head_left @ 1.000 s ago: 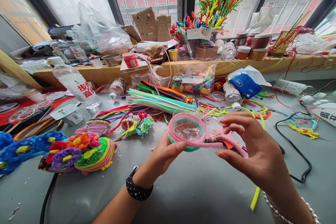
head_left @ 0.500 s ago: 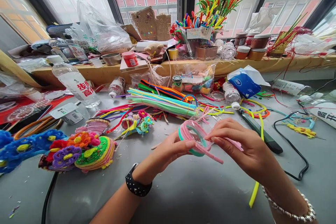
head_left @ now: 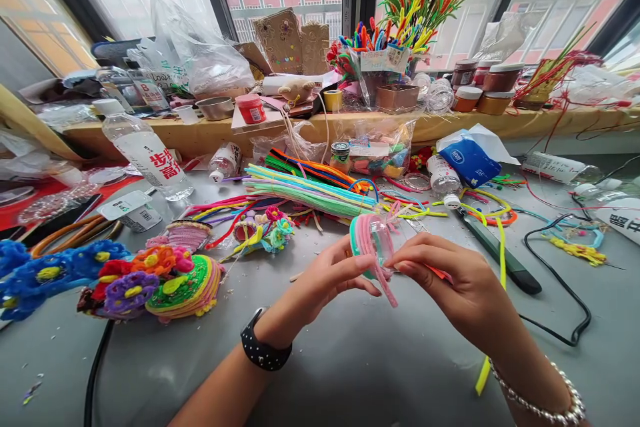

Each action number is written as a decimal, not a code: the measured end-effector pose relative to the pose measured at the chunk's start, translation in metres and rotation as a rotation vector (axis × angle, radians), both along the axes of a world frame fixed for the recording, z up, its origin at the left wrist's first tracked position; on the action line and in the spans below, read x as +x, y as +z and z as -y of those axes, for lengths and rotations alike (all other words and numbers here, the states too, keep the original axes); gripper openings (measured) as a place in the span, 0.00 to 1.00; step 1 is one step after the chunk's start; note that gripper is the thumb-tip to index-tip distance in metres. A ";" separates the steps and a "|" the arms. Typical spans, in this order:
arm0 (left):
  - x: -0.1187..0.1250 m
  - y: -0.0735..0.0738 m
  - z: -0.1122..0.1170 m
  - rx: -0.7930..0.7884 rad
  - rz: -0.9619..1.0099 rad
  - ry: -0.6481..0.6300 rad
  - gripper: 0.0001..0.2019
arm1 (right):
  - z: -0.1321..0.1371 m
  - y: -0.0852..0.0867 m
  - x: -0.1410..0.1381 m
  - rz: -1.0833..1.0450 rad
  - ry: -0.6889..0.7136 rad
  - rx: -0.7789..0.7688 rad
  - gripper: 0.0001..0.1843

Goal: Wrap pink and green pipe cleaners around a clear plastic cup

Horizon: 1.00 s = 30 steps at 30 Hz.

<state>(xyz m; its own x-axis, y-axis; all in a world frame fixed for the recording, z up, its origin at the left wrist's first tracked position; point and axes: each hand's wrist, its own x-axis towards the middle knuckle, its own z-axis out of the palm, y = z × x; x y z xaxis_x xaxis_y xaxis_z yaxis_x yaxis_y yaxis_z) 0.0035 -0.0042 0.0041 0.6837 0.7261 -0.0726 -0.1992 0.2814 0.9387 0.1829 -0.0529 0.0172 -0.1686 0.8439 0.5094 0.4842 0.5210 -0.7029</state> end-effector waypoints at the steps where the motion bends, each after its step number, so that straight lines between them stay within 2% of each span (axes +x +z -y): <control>1: 0.000 0.000 0.000 0.005 0.003 0.010 0.21 | 0.000 0.000 -0.001 -0.008 -0.006 -0.006 0.07; 5: 0.001 -0.001 0.001 0.041 -0.025 0.039 0.23 | 0.000 -0.001 -0.006 -0.045 -0.052 -0.010 0.08; 9: -0.001 -0.004 0.000 0.097 -0.096 0.038 0.21 | -0.001 -0.001 -0.010 -0.052 -0.053 -0.010 0.08; 17: 0.002 0.002 0.001 0.141 -0.129 0.026 0.22 | -0.001 -0.007 -0.012 -0.069 -0.064 -0.048 0.08; 23: -0.001 -0.004 -0.001 0.174 -0.224 0.060 0.23 | 0.000 -0.006 -0.012 -0.057 -0.067 -0.042 0.08; 30: -0.001 -0.005 -0.002 0.195 -0.118 0.076 0.32 | 0.000 -0.009 -0.011 -0.040 -0.078 -0.041 0.08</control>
